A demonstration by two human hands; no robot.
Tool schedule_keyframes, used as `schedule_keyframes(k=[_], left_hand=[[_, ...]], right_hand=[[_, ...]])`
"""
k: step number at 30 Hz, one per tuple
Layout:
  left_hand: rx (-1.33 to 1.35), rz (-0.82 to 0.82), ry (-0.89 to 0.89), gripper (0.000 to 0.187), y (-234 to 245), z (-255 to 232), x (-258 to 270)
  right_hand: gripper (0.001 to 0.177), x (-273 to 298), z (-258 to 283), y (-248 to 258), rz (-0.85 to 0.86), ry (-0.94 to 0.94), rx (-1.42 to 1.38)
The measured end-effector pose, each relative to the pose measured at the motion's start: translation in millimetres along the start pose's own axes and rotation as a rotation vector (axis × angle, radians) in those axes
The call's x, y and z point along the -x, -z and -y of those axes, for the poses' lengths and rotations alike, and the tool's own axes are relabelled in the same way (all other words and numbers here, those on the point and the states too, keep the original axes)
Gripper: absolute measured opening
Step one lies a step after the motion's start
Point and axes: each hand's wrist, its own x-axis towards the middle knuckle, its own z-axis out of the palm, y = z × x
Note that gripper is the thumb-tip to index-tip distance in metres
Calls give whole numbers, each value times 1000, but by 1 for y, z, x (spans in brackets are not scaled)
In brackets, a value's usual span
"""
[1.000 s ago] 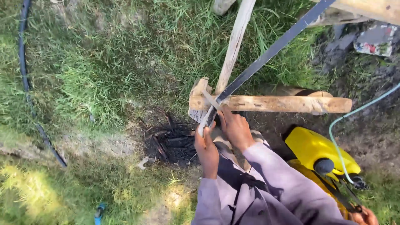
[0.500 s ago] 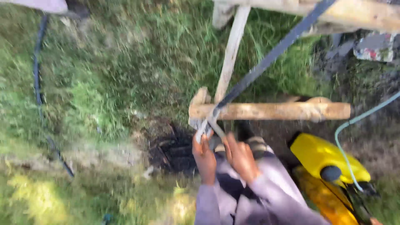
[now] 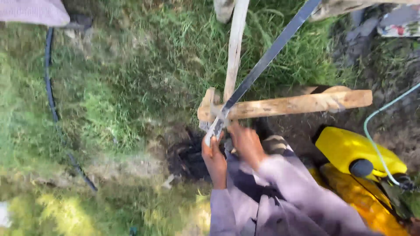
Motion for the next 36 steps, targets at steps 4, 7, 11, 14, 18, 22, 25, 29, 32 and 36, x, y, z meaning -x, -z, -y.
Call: schedule_keyframes(k=[4, 7, 11, 14, 18, 22, 25, 29, 32, 36], left_hand=[[128, -39, -85, 44, -7, 26, 1], [-148, -50, 7, 44, -18, -17, 8], [-169, -70, 49, 48, -9, -5, 5], [-184, -81, 76, 49, -21, -12, 0], [-191, -78, 44, 48, -30, -39, 15], [-107, -88, 59, 49, -28, -24, 2], [-145, -71, 21, 45, -18, -11, 12], [-132, -71, -101, 38, -1, 29, 1], [-73, -74, -77, 39, -7, 16, -5], [-130, -94, 42, 45, -10, -9, 7]], right_hand=[[22, 26, -3, 10, 163, -44, -146], [36, -14, -2, -3, 10, 64, 55], [39, 19, 1, -2, -2, 17, -2], [32, 15, -3, 12, 43, 62, -44], [40, -24, 22, 23, 21, 50, -47], [31, 15, -14, 2, 12, 116, -69], [31, 5, -14, -4, -7, 170, -66], [32, -11, -6, 2, 7, 129, 6], [19, 16, -4, 12, 82, 116, -117], [41, -18, 6, 14, 109, 90, -110]])
